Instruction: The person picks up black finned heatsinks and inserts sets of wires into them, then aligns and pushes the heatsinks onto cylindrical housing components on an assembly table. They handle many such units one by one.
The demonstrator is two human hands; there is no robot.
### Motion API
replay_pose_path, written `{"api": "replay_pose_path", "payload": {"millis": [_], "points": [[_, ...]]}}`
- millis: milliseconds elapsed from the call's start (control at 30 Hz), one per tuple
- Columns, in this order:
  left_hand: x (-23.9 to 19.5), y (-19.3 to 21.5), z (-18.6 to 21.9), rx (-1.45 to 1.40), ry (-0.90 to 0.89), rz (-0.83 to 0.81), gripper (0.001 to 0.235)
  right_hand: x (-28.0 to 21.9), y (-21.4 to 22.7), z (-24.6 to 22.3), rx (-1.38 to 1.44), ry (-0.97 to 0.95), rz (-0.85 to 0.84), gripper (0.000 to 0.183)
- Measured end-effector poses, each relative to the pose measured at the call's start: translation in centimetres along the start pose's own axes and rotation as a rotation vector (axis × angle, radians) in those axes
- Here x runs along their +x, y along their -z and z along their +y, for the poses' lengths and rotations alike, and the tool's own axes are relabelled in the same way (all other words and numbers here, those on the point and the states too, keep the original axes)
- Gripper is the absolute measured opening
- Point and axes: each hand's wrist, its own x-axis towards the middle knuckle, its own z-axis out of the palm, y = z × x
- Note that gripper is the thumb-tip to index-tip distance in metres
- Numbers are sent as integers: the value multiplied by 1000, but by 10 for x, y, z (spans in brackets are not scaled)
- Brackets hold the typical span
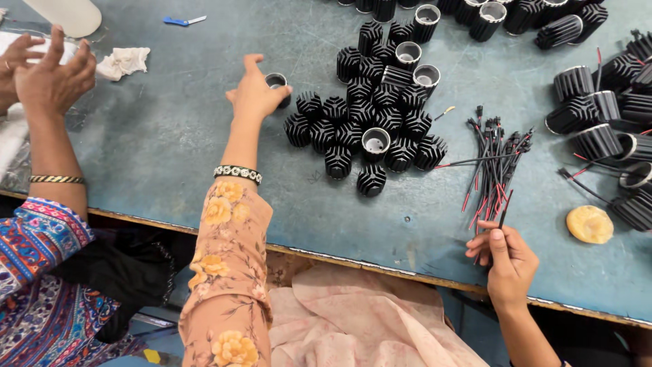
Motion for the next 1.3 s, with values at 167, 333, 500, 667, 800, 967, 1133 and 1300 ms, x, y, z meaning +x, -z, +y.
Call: {"api": "replay_pose_path", "payload": {"millis": [167, 333, 500, 667, 800, 967, 1133, 1300], "points": [[-48, 18, 15, -638, -262, 184, 75, -4, 0, -1, -26, 12, 80, 36], [-208, -3, 62, -684, -492, -55, 53, -3, 1, 4, 55, 54, 67, 39], [-267, -24, 99, -375, -582, 224, 82, -3, 3, 5, 63, 29, 40, 37], [-273, -41, 112, -95, -595, 183, 78, -1, 1, 4, 78, 24, 35, 34], [-263, -42, 107, -15, -496, 42, 76, 2, -1, 5, 78, 23, 58, 33], [-264, -27, 94, -202, -465, -62, 59, 3, -2, 1, 44, 1, 33, 34], [-262, -42, 80, -1307, -43, -370, 48, 5, -2, 1, 57, -12, 32, 34], [-266, -88, 85, -2031, 395, -669, 51, 6, -4, -1, 24, -10, 43, 31]]}}
